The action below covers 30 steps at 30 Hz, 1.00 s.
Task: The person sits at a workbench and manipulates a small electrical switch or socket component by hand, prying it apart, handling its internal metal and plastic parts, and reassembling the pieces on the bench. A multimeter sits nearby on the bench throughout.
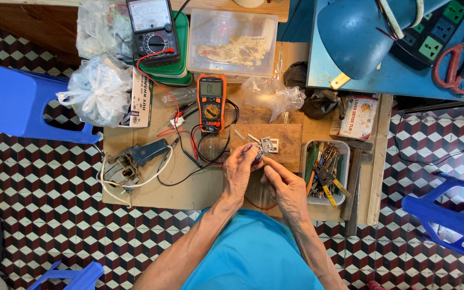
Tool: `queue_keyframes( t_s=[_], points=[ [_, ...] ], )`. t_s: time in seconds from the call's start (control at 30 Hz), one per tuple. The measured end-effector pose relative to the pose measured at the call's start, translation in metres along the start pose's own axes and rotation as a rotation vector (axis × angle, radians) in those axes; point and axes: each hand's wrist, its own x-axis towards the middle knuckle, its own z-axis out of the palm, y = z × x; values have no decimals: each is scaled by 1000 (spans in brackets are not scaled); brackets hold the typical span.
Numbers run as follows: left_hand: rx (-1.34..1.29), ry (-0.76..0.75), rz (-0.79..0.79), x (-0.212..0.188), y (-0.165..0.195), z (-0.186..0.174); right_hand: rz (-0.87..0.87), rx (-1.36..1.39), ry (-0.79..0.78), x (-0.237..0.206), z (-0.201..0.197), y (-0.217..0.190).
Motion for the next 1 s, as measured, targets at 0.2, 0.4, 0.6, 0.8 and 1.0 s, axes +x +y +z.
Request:
queue_keyframes(
  t_s=[0.2,0.4,0.6,0.8,1.0],
  points=[
    [-32,115,-74,16,27,-13,52,-50,-29,-4,-14,1],
    [-340,-170,-145,2,34,-19,-395,-423,10,27,-20,7],
    [-299,-224,-136,-2,33,-20,-96,-259,48,13,-19,-6],
    [-266,-284,-151,-4,30,-17,-153,-160,-52,2,-2,-18],
    [-229,-297,-154,-6,29,-17,-16,-87,-20,-8,6,-35]
  ],
)
